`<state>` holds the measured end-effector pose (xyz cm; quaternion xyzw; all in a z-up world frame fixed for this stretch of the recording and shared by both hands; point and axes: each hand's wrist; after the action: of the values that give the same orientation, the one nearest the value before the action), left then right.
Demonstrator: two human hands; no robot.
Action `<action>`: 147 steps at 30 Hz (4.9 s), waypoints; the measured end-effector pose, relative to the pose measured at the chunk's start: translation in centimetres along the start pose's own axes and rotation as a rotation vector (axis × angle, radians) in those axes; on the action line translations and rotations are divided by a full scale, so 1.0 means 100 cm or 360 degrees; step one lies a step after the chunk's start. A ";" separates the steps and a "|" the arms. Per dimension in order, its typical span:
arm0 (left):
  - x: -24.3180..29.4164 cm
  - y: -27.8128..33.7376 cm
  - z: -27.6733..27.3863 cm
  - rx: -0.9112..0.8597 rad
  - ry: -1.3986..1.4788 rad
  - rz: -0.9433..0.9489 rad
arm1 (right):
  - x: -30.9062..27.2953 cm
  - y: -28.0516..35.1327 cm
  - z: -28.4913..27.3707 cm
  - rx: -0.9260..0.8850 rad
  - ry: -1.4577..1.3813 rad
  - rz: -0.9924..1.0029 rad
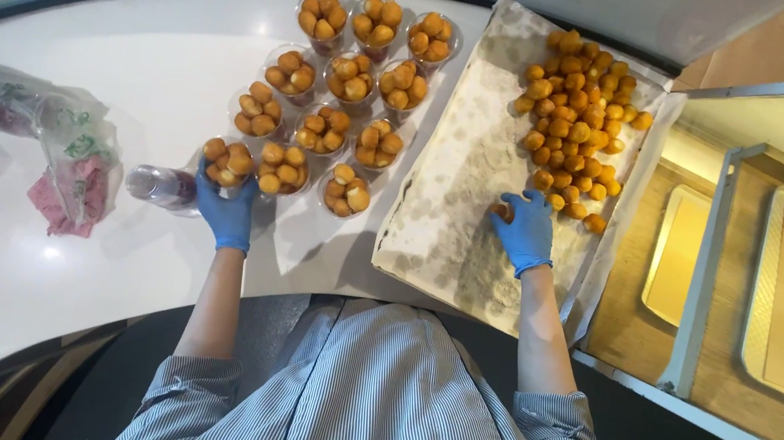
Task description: The person places small fried dough balls from a tray into plastic cups, then takes clear lids from a plastic sleeve and places them onto the cups.
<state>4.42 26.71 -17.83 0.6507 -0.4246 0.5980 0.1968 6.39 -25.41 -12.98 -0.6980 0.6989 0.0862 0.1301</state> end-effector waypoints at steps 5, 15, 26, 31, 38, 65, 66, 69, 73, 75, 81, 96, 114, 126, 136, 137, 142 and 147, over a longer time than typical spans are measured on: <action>-0.020 0.047 -0.017 0.0112 -0.0260 0.0157 | 0.008 0.008 0.000 -0.0103 -0.0074 0.0087; 0.043 -0.046 -0.106 0.0012 -0.1552 0.0645 | 0.023 0.017 0.009 -0.0233 0.0004 0.0199; 0.059 -0.103 -0.165 -0.0015 -0.1860 0.0469 | 0.011 0.033 -0.023 -0.0412 -0.0032 0.0218; 0.076 -0.144 -0.209 0.0091 -0.1783 0.0650 | 0.031 0.043 -0.013 -0.0308 -0.0214 0.0259; 0.288 -0.052 -0.002 -0.1258 -0.0439 0.0293 | 0.015 0.033 -0.080 0.0311 -0.0912 0.0226; 0.204 0.073 0.224 -0.1605 0.0386 -0.0080 | 0.051 -0.301 -0.039 -0.0162 0.0144 -0.0401; 0.201 0.072 0.226 -0.1624 0.0385 -0.0209 | 0.057 -0.308 -0.030 -0.0172 0.0207 -0.0398; 0.198 0.069 0.231 -0.1633 0.0433 -0.0212 | 0.047 -0.292 -0.022 -0.0288 0.0249 -0.0246; 0.201 0.074 0.237 -0.1634 0.0495 -0.0217 | 0.007 -0.232 -0.046 -0.0336 0.0303 -0.0101; 0.195 0.080 0.240 -0.1545 0.0457 -0.0108 | 0.000 -0.203 -0.042 -0.0210 0.0314 -0.0234; 0.189 0.091 0.235 -0.1549 0.0487 -0.0037 | -0.025 -0.116 -0.023 -0.0325 -0.0029 -0.0067; 0.144 0.114 0.220 -0.1940 0.0349 -0.0080 | -0.033 -0.002 -0.048 0.0799 -0.1038 0.0440; 0.189 0.202 0.236 -0.2406 0.1219 0.0176 | -0.123 0.155 -0.095 0.1139 -0.0887 0.0335; 0.205 0.152 0.168 -0.1981 0.0642 0.0464 | 0.050 0.177 0.007 0.1160 -0.0770 0.0913; 0.205 0.126 0.139 -0.1766 0.0502 0.0406 | 0.087 0.082 -0.018 0.0455 -0.0272 0.0574; 0.202 0.125 0.140 -0.1756 0.0505 0.0386 | 0.098 0.070 -0.016 0.0270 -0.0202 0.0531; 0.192 0.117 0.146 -0.1772 0.0494 0.0364 | 0.084 0.040 -0.030 -0.0100 0.0033 0.0623; 0.188 0.119 0.161 -0.1741 0.0515 0.0374 | 0.101 0.034 0.006 -0.0012 -0.0025 0.0519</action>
<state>3.48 1.76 -6.40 0.3032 -0.7057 0.4014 0.4990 3.11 -34.85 -16.80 -0.5752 0.8015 0.1144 0.1173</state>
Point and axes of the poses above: each hand's wrist, its own y-axis away from the middle knuckle, its own z-axis out of the palm, x = y × z, and after that the axes turned 3 degrees about y, right-handed
